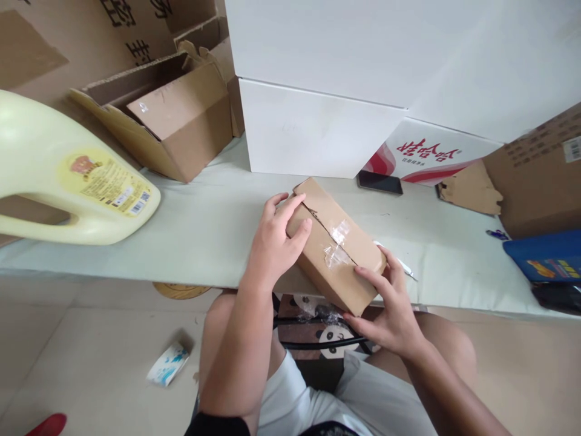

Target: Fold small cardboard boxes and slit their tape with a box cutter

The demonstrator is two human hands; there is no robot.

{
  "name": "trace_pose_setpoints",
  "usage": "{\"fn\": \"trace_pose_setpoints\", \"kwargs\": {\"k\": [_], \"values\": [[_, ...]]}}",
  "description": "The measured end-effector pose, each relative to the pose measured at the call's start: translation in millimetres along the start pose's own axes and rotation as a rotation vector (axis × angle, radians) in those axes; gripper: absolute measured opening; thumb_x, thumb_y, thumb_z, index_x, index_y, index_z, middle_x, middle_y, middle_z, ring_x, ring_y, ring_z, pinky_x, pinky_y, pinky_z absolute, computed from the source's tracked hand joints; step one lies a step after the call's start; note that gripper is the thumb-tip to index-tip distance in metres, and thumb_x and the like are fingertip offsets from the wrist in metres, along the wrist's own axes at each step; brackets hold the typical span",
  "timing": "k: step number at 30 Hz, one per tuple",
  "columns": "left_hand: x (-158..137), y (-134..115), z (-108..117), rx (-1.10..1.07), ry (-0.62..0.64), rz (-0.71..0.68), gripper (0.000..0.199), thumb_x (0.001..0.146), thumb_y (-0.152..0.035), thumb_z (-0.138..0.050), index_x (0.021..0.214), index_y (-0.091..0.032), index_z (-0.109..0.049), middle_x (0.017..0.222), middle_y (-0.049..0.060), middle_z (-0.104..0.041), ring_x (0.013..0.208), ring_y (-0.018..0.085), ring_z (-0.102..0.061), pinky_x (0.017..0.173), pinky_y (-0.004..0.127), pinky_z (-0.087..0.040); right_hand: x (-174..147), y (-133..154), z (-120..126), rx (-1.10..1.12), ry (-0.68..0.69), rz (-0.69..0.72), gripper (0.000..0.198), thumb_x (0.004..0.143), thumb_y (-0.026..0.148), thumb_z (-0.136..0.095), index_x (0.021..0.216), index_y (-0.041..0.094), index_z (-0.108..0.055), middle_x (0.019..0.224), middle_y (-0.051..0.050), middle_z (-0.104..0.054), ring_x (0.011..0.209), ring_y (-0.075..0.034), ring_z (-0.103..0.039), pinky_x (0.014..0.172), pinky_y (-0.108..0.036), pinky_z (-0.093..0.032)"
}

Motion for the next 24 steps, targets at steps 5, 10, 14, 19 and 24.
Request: {"fn": "trace_pose_setpoints", "kwargs": {"k": [5, 10, 14, 19, 24], "values": [[0.0, -0.2, 0.3, -0.004, -0.015, -0.006, 0.043, 0.095, -0.037, -0.06, 0.137, -0.027, -0.062, 0.146, 0.012, -0.051, 0.136, 0.029, -0.055, 0.114, 0.048, -0.05, -0.7, -2.6, -0.5, -0.01, 0.022, -0.035, 0.064, 0.079, 0.043, -0.079, 0.136, 0.031, -0.053, 0.161, -0.013, -0.02, 0.149, -0.046, -0.032, 0.112, -0.066, -0.043], [0.7, -0.5, -0.7, -0.003, -0.03, 0.004, 0.044, 0.094, -0.036, -0.061, 0.136, -0.027, -0.063, 0.144, 0.012, -0.052, 0.135, 0.029, -0.055, 0.114, 0.049, -0.05, -4.2, -8.1, 0.9, -0.009, 0.071, -0.034, 0.069, 0.079, 0.05, -0.079, 0.14, 0.032, -0.051, 0.163, -0.013, -0.017, 0.153, -0.048, -0.025, 0.11, -0.064, -0.046], [0.9, -0.4, -0.9, -0.005, -0.036, 0.008, 0.042, 0.093, -0.036, -0.062, 0.135, -0.029, -0.064, 0.143, 0.01, -0.054, 0.133, 0.029, -0.057, 0.111, 0.05, -0.052, -6.7, -11.8, 3.1, -0.016, 0.088, -0.009, 0.071, 0.082, 0.056, -0.076, 0.143, 0.032, -0.048, 0.164, -0.013, -0.016, 0.155, -0.047, -0.022, 0.111, -0.062, -0.046], [0.5, 0.3, -0.3, -0.007, -0.014, 0.02, 0.045, 0.093, -0.038, -0.061, 0.137, -0.029, -0.063, 0.144, 0.011, -0.053, 0.134, 0.029, -0.056, 0.111, 0.049, -0.052, -9.5, -14.3, 5.5, -0.016, 0.096, 0.015, 0.069, 0.087, 0.058, -0.069, 0.145, 0.031, -0.044, 0.165, -0.015, -0.018, 0.156, -0.046, -0.021, 0.11, -0.061, -0.047], [0.0, 0.4, -0.1, 0.003, -0.017, 0.017, 0.042, 0.094, -0.038, -0.061, 0.135, -0.031, -0.063, 0.143, 0.009, -0.054, 0.132, 0.029, -0.057, 0.11, 0.048, -0.053, -11.8, -17.5, 7.2, -0.029, 0.11, 0.031, 0.071, 0.087, 0.056, -0.07, 0.148, 0.03, -0.042, 0.167, -0.016, -0.019, 0.156, -0.046, -0.023, 0.109, -0.06, -0.047]]}}
Point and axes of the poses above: each hand's wrist, its own x-axis towards the middle knuckle, its own z-axis out of the back of the hand, y = z × x, the point moved 3 cm from there along x, towards the middle knuckle
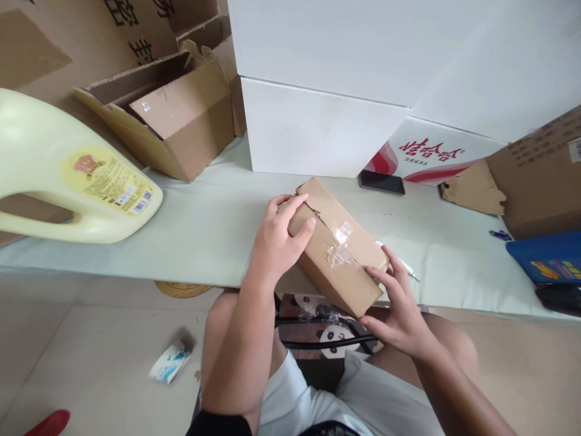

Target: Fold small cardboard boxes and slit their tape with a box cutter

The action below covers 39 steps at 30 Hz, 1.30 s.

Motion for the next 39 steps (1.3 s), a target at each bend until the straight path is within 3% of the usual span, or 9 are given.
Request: {"fn": "trace_pose_setpoints", "kwargs": {"k": [15, 21, 25, 29, 34, 39], "values": [[0.5, 0.1, -0.2, -0.01, 0.005, 0.009, 0.044, 0.093, -0.038, -0.061, 0.137, -0.03, -0.063, 0.143, 0.01, -0.054, 0.134, 0.029, -0.056, 0.111, 0.049, -0.052, -0.1, 4.1, -1.7, 0.023, -0.017, -0.031, 0.063, 0.091, 0.058, -0.064, 0.144, 0.03, -0.046, 0.169, -0.014, -0.017, 0.157, -0.043, -0.021, 0.111, -0.058, -0.047], [0.5, 1.2, 1.3, -0.019, 0.014, 0.02, 0.043, 0.093, -0.039, -0.061, 0.136, -0.032, -0.063, 0.143, 0.009, -0.054, 0.133, 0.029, -0.056, 0.111, 0.048, -0.052, -7.9, -5.1, -0.6, 0.108, -0.043, -0.048, 0.053, 0.101, 0.047, -0.051, 0.149, 0.029, -0.041, 0.17, -0.015, -0.02, 0.158, -0.04, -0.025, 0.114, -0.059, -0.044], [0.7, 2.3, 2.1, -0.019, 0.029, 0.029, 0.045, 0.093, -0.039, -0.061, 0.138, -0.032, -0.062, 0.144, 0.009, -0.053, 0.134, 0.029, -0.056, 0.111, 0.048, -0.052, -15.5, -27.1, 1.9, 0.131, -0.197, -0.174, 0.044, 0.1, 0.037, -0.053, 0.142, 0.026, -0.048, 0.163, -0.018, -0.032, 0.146, -0.038, -0.046, 0.111, -0.061, -0.048], [0.1, 1.9, 3.2, -0.024, 0.021, 0.025, 0.044, 0.093, -0.039, -0.062, 0.137, -0.032, -0.063, 0.144, 0.009, -0.054, 0.133, 0.029, -0.056, 0.111, 0.048, -0.052, -18.1, -52.2, 8.0, -0.038, -0.319, -0.376, 0.038, 0.096, 0.038, -0.057, 0.132, 0.024, -0.057, 0.15, -0.018, -0.049, 0.14, -0.038, -0.051, 0.105, -0.064, -0.051], [0.1, 0.9, 3.5, -0.025, 0.017, 0.02, 0.045, 0.093, -0.039, -0.062, 0.137, -0.031, -0.063, 0.143, 0.009, -0.054, 0.134, 0.029, -0.056, 0.112, 0.047, -0.051, -23.7, -83.9, 1.6, -0.206, -0.25, -0.568, 0.047, 0.092, 0.046, -0.055, 0.131, 0.02, -0.059, 0.147, -0.02, -0.054, 0.135, -0.038, -0.056, 0.106, -0.061, -0.051], [0.6, 1.2, 3.4, -0.026, 0.023, 0.026, 0.047, 0.093, -0.041, -0.061, 0.138, -0.03, -0.063, 0.144, 0.01, -0.053, 0.136, 0.029, -0.054, 0.113, 0.047, -0.05, -36.4, -107.7, -21.2, -0.285, -0.101, -0.612, 0.054, 0.092, 0.041, -0.049, 0.139, 0.016, -0.055, 0.148, -0.022, -0.055, 0.138, -0.038, -0.053, 0.114, -0.06, -0.045]]}}
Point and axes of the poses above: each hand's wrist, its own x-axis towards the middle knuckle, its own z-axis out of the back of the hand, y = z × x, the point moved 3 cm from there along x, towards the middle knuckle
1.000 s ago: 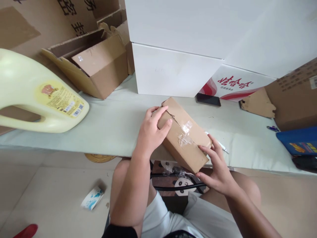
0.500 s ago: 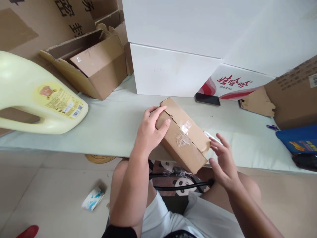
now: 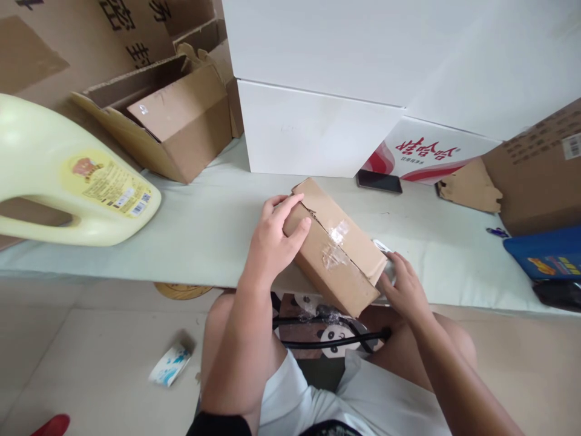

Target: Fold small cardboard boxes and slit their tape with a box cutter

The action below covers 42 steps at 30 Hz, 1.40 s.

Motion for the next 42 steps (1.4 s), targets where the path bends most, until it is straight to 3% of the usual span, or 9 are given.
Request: {"fn": "trace_pose_setpoints", "kwargs": {"k": [9, 17, 19, 23, 25, 29, 32, 35, 42], "values": [[0.5, -1.6, -0.1, -0.012, -0.001, 0.009, 0.045, 0.092, -0.038, -0.062, 0.136, -0.029, -0.063, 0.143, 0.01, -0.054, 0.135, 0.029, -0.055, 0.113, 0.048, -0.05, 10.6, -9.2, 0.5, -0.114, -0.032, 0.083, 0.042, 0.092, 0.026, -0.045, 0.128, 0.017, -0.064, 0.131, -0.019, -0.067, 0.12, -0.035, -0.062, 0.104, -0.056, -0.049], [-0.6, -0.7, 0.7, -0.01, -0.001, 0.007, 0.044, 0.093, -0.039, -0.063, 0.136, -0.032, -0.063, 0.143, 0.009, -0.054, 0.134, 0.029, -0.056, 0.112, 0.048, -0.051, 8.2, -0.3, 13.5, 0.012, 0.023, 0.049, 0.027, 0.089, 0.043, -0.052, 0.098, 0.021, -0.065, 0.09, -0.012, -0.069, 0.086, -0.029, -0.062, 0.086, -0.049, -0.051], [-0.6, -1.0, 0.4, -0.007, -0.006, 0.001, 0.044, 0.093, -0.039, -0.062, 0.136, -0.032, -0.063, 0.143, 0.009, -0.054, 0.134, 0.029, -0.056, 0.113, 0.048, -0.051, 0.5, 11.6, 18.8, 0.179, 0.075, -0.008, 0.028, 0.093, 0.048, -0.05, 0.098, 0.022, -0.061, 0.087, -0.009, -0.066, 0.081, -0.026, -0.062, 0.078, -0.043, -0.052], [-0.2, -2.3, -0.6, 0.011, -0.022, -0.005, 0.043, 0.093, -0.037, -0.061, 0.136, -0.03, -0.064, 0.141, 0.009, -0.055, 0.134, 0.029, -0.056, 0.114, 0.047, -0.05, -13.7, 40.6, 18.4, 0.845, 0.265, -0.133, 0.021, 0.097, 0.047, -0.047, 0.102, 0.026, -0.048, 0.072, 0.002, -0.055, 0.064, -0.019, -0.054, 0.061, -0.032, -0.047], [0.0, -2.2, -0.8, 0.014, -0.031, -0.004, 0.043, 0.093, -0.037, -0.062, 0.135, -0.03, -0.064, 0.141, 0.009, -0.055, 0.134, 0.029, -0.056, 0.113, 0.047, -0.051, -17.3, 53.0, 17.0, 0.931, 0.278, -0.087, 0.026, 0.093, 0.046, -0.058, 0.106, 0.027, -0.047, 0.078, 0.002, -0.055, 0.066, -0.017, -0.053, 0.064, -0.03, -0.048], [-0.2, 0.2, 0.2, 0.018, -0.039, 0.005, 0.044, 0.092, -0.038, -0.062, 0.136, -0.031, -0.064, 0.141, 0.009, -0.055, 0.134, 0.029, -0.056, 0.112, 0.047, -0.052, -22.4, 67.3, 12.9, 0.843, 0.254, 0.039, 0.062, 0.078, 0.048, -0.08, 0.124, 0.027, -0.044, 0.109, -0.005, -0.059, 0.09, -0.02, -0.061, 0.075, -0.032, -0.056], [-0.3, 1.6, 2.6, 0.039, -0.062, 0.012, 0.046, 0.092, -0.04, -0.062, 0.137, -0.031, -0.064, 0.14, 0.009, -0.057, 0.133, 0.029, -0.057, 0.113, 0.047, -0.051, -26.4, 74.8, 9.7, 0.795, 0.246, 0.104, 0.075, 0.07, 0.05, -0.086, 0.124, 0.028, -0.039, 0.124, -0.009, -0.054, 0.108, -0.024, -0.062, 0.076, -0.031, -0.059], [0.5, 2.5, 4.9, 0.06, -0.079, 0.027, 0.046, 0.092, -0.042, -0.062, 0.137, -0.03, -0.064, 0.137, 0.009, -0.059, 0.13, 0.029, -0.059, 0.112, 0.048, -0.051, -28.3, 86.2, 8.8, 0.774, 0.235, 0.154, 0.082, 0.068, 0.051, -0.088, 0.126, 0.029, -0.034, 0.132, -0.012, -0.049, 0.12, -0.027, -0.06, 0.079, -0.033, -0.061], [0.1, 2.0, 14.9, -0.008, -0.181, -0.017, 0.046, 0.094, -0.046, -0.059, 0.135, -0.027, -0.066, 0.131, 0.009, -0.062, 0.127, 0.026, -0.059, 0.106, 0.04, -0.053, -27.6, 119.7, 19.9, 0.694, 0.108, 0.353, 0.076, 0.08, 0.045, -0.077, 0.135, 0.032, -0.026, 0.143, -0.014, -0.041, 0.127, -0.032, -0.056, 0.082, -0.043, -0.063]]}}
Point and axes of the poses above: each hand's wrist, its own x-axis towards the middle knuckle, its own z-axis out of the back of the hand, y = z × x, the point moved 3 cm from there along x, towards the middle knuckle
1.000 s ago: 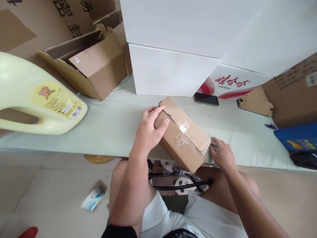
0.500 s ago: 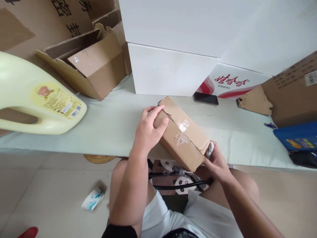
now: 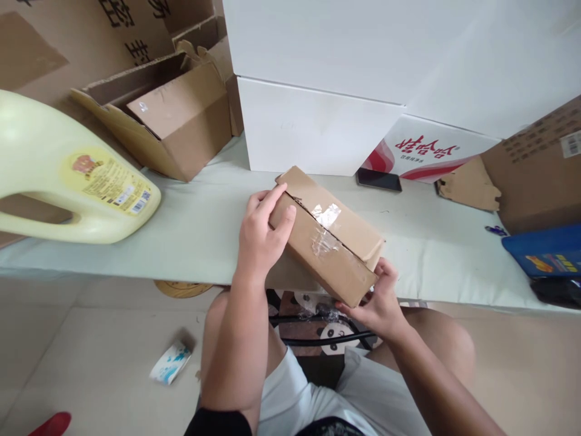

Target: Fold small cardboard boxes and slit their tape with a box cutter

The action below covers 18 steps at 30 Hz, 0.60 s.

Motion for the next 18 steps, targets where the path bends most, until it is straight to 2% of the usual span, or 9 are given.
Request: {"fn": "trace_pose_setpoints", "kwargs": {"k": [3, 5, 8, 11, 13, 15, 18], "values": [[-1.8, -0.9, 6.2, 0.021, 0.015, 0.029, 0.043, 0.094, -0.047, -0.058, 0.13, -0.028, -0.069, 0.125, 0.007, -0.064, 0.118, 0.025, -0.063, 0.1, 0.039, -0.055, 0.9, 7.1, 7.6, -0.087, -0.051, 0.121, 0.084, 0.081, 0.047, -0.074, 0.145, 0.033, -0.02, 0.137, -0.013, -0.042, 0.128, -0.035, -0.053, 0.09, -0.048, -0.06], [-2.9, -1.8, 9.3, 0.04, 0.065, 0.062, 0.042, 0.093, -0.049, -0.058, 0.127, -0.028, -0.071, 0.121, 0.007, -0.065, 0.111, 0.025, -0.064, 0.096, 0.041, -0.055, 2.0, 11.4, 18.3, -0.137, -0.089, 0.176, 0.083, 0.085, 0.052, -0.069, 0.148, 0.031, -0.02, 0.133, -0.013, -0.044, 0.125, -0.035, -0.055, 0.093, -0.049, -0.058], [-3.9, -4.3, 11.5, 0.028, 0.147, 0.095, 0.04, 0.092, -0.052, -0.058, 0.121, -0.029, -0.074, 0.116, 0.006, -0.066, 0.11, 0.027, -0.064, 0.094, 0.043, -0.055, 6.4, 20.4, 38.8, -0.146, -0.125, 0.175, 0.074, 0.09, 0.064, -0.057, 0.147, 0.029, -0.025, 0.126, -0.013, -0.052, 0.114, -0.033, -0.061, 0.088, -0.047, -0.056], [-4.8, -7.2, 10.6, 0.002, 0.188, 0.11, 0.032, 0.091, -0.05, -0.058, 0.106, -0.028, -0.076, 0.111, 0.006, -0.064, 0.109, 0.027, -0.064, 0.095, 0.044, -0.055, 11.8, 32.9, 57.1, -0.112, -0.157, 0.145, 0.071, 0.089, 0.072, -0.053, 0.143, 0.03, -0.032, 0.114, -0.011, -0.059, 0.1, -0.031, -0.064, 0.079, -0.045, -0.055], [-5.4, -8.7, 10.2, 0.01, 0.172, 0.089, 0.028, 0.087, -0.047, -0.061, 0.097, -0.025, -0.074, 0.119, 0.009, -0.06, 0.118, 0.028, -0.061, 0.102, 0.046, -0.053, 14.3, 41.6, 64.8, -0.102, -0.167, 0.19, 0.067, 0.089, 0.07, -0.056, 0.14, 0.031, -0.037, 0.107, -0.01, -0.062, 0.093, -0.029, -0.065, 0.074, -0.043, -0.055], [-6.2, -10.2, 9.6, 0.032, 0.183, 0.017, 0.027, 0.085, -0.048, -0.064, 0.095, -0.023, -0.069, 0.136, 0.012, -0.053, 0.136, 0.032, -0.052, 0.114, 0.048, -0.047, 15.6, 48.6, 68.8, -0.093, -0.154, 0.284, 0.061, 0.089, 0.061, -0.061, 0.138, 0.03, -0.041, 0.101, -0.009, -0.063, 0.083, -0.026, -0.065, 0.069, -0.04, -0.054], [-8.2, -12.7, 7.2, 0.037, 0.323, -0.124, 0.033, 0.089, -0.052, -0.062, 0.106, -0.024, -0.063, 0.155, 0.012, -0.047, 0.15, 0.033, -0.039, 0.124, 0.051, -0.036, 16.3, 53.2, 72.8, -0.073, -0.163, 0.377, 0.059, 0.086, 0.053, -0.069, 0.136, 0.028, -0.048, 0.103, -0.009, -0.063, 0.084, -0.026, -0.066, 0.07, -0.039, -0.053]]}}
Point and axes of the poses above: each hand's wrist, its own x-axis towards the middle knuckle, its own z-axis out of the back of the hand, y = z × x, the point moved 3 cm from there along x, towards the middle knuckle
